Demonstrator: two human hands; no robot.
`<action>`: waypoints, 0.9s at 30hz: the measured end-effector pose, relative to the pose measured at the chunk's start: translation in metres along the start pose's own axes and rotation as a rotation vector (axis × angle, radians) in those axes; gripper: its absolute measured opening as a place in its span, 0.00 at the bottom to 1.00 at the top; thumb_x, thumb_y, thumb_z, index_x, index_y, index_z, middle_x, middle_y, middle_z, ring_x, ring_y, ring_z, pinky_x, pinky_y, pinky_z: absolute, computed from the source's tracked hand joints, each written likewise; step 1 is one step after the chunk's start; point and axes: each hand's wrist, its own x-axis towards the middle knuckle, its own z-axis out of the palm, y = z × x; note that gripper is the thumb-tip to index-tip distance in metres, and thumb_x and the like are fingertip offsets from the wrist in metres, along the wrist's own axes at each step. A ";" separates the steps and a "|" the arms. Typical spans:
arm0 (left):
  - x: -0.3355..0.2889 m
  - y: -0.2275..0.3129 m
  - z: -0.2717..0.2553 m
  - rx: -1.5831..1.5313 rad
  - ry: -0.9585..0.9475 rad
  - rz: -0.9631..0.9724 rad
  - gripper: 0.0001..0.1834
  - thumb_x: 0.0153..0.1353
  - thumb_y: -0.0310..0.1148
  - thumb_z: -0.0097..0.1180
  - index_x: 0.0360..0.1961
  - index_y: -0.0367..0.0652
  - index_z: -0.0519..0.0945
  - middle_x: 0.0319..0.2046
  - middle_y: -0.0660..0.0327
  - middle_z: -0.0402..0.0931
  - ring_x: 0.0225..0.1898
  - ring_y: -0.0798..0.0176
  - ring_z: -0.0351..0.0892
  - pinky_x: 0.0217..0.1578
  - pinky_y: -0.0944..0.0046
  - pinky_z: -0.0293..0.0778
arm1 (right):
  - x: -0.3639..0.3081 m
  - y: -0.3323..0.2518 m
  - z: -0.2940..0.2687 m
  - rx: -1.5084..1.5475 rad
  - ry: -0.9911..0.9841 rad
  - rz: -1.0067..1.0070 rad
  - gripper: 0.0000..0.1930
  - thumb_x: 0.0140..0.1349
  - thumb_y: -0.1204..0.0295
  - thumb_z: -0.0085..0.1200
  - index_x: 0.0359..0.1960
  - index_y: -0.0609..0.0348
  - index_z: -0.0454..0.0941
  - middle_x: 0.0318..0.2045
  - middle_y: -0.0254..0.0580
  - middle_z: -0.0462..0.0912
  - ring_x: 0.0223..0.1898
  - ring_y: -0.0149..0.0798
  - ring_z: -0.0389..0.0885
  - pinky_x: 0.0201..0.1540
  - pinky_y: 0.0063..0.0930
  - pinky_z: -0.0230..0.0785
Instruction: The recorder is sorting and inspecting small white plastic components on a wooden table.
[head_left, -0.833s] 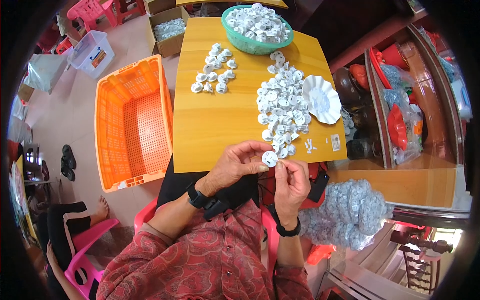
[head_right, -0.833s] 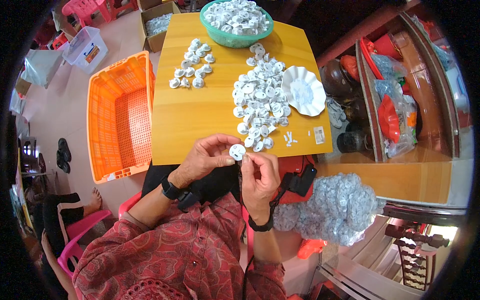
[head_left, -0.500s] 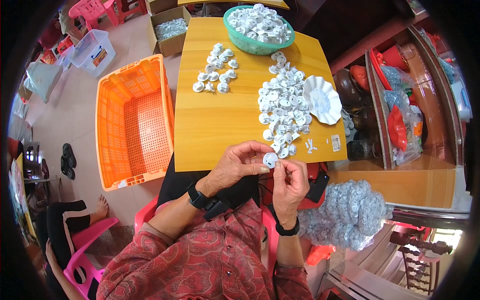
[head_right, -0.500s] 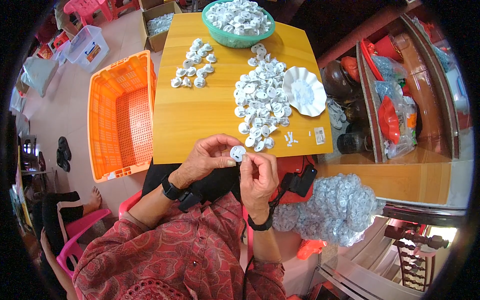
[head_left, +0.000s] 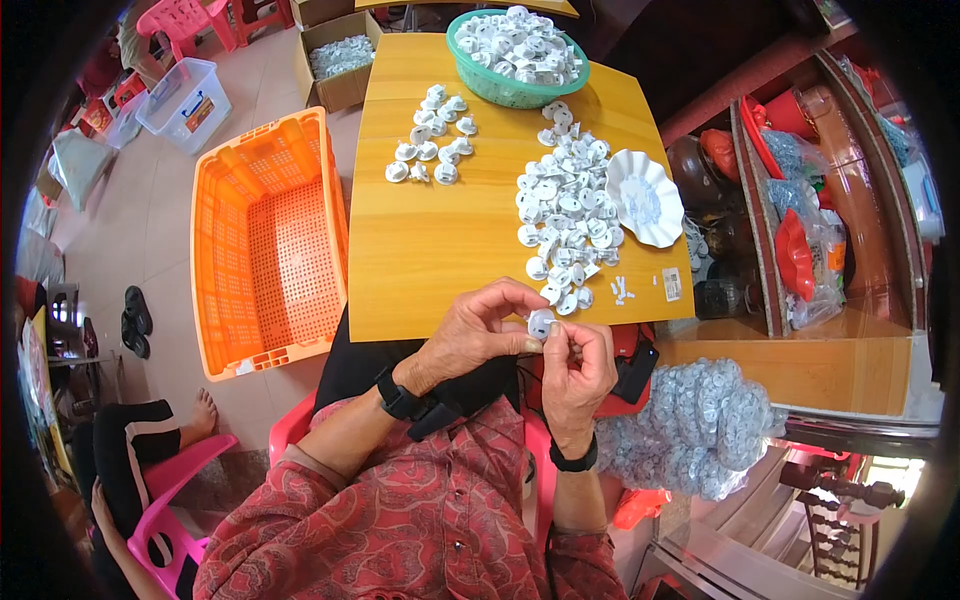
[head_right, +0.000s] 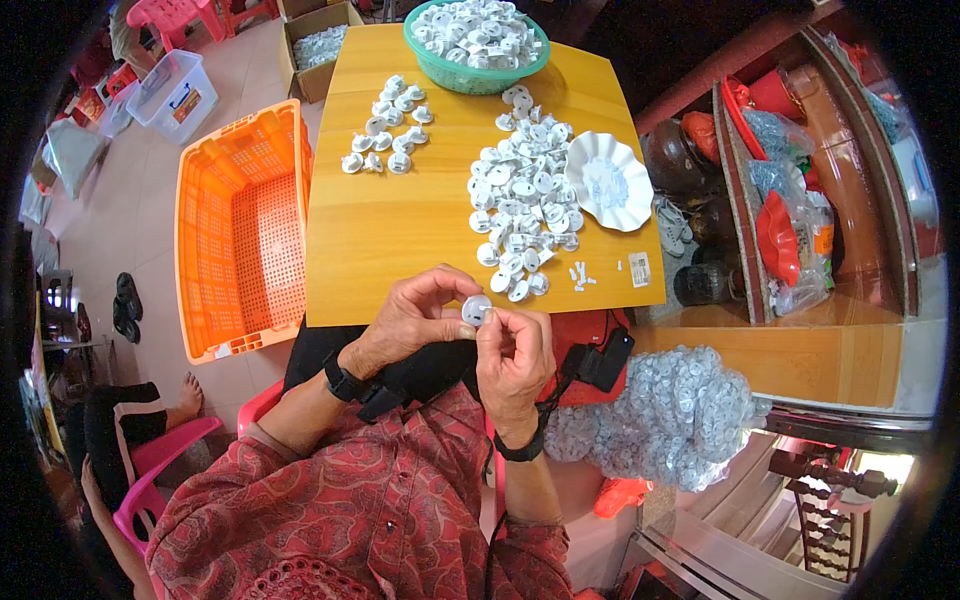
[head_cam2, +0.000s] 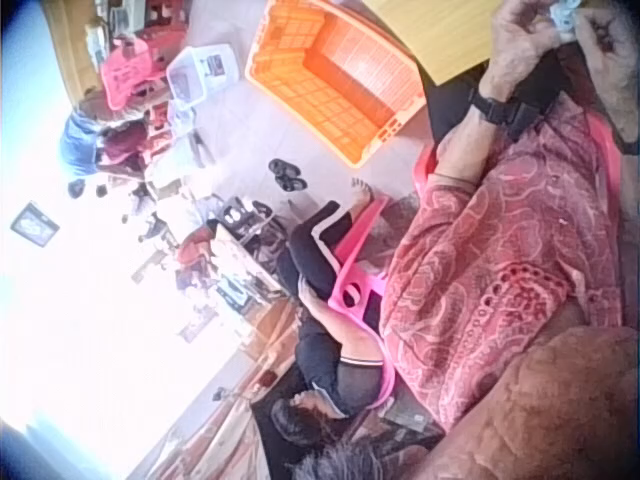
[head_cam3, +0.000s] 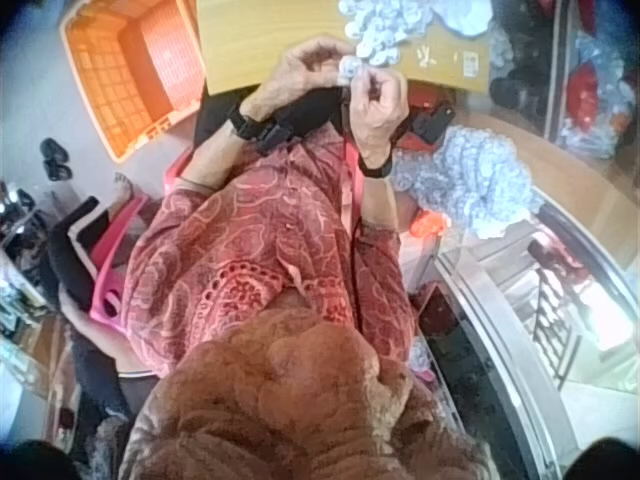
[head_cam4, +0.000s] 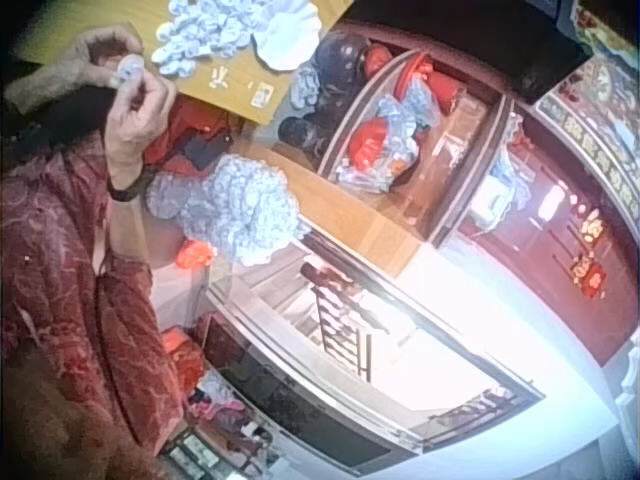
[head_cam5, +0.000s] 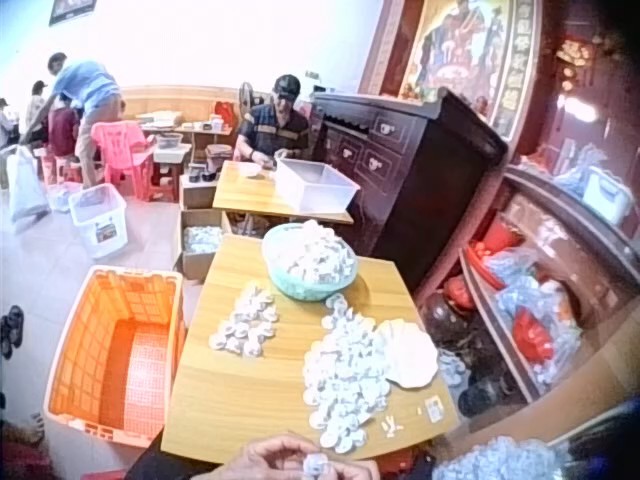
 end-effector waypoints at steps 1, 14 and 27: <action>0.000 0.000 0.000 0.016 0.004 -0.003 0.24 0.54 0.16 0.68 0.53 0.36 0.77 0.50 0.60 0.75 0.52 0.64 0.77 0.55 0.63 0.76 | 0.000 0.000 0.000 -0.008 -0.001 -0.001 0.05 0.62 0.77 0.62 0.36 0.61 0.77 0.31 0.40 0.78 0.24 0.31 0.77 0.25 0.26 0.71; -0.001 0.005 0.002 0.320 0.024 0.122 0.21 0.56 0.15 0.66 0.51 0.35 0.78 0.50 0.59 0.72 0.52 0.64 0.77 0.52 0.65 0.81 | -0.004 -0.006 0.005 0.007 -0.027 -0.003 0.06 0.61 0.79 0.63 0.35 0.61 0.77 0.31 0.40 0.77 0.23 0.32 0.78 0.25 0.26 0.71; -0.001 0.009 0.005 0.291 0.040 0.139 0.23 0.55 0.16 0.68 0.52 0.37 0.78 0.49 0.59 0.70 0.53 0.65 0.75 0.54 0.66 0.80 | -0.008 0.001 0.009 0.099 0.018 0.095 0.05 0.62 0.78 0.62 0.35 0.62 0.77 0.31 0.40 0.78 0.26 0.32 0.77 0.28 0.27 0.71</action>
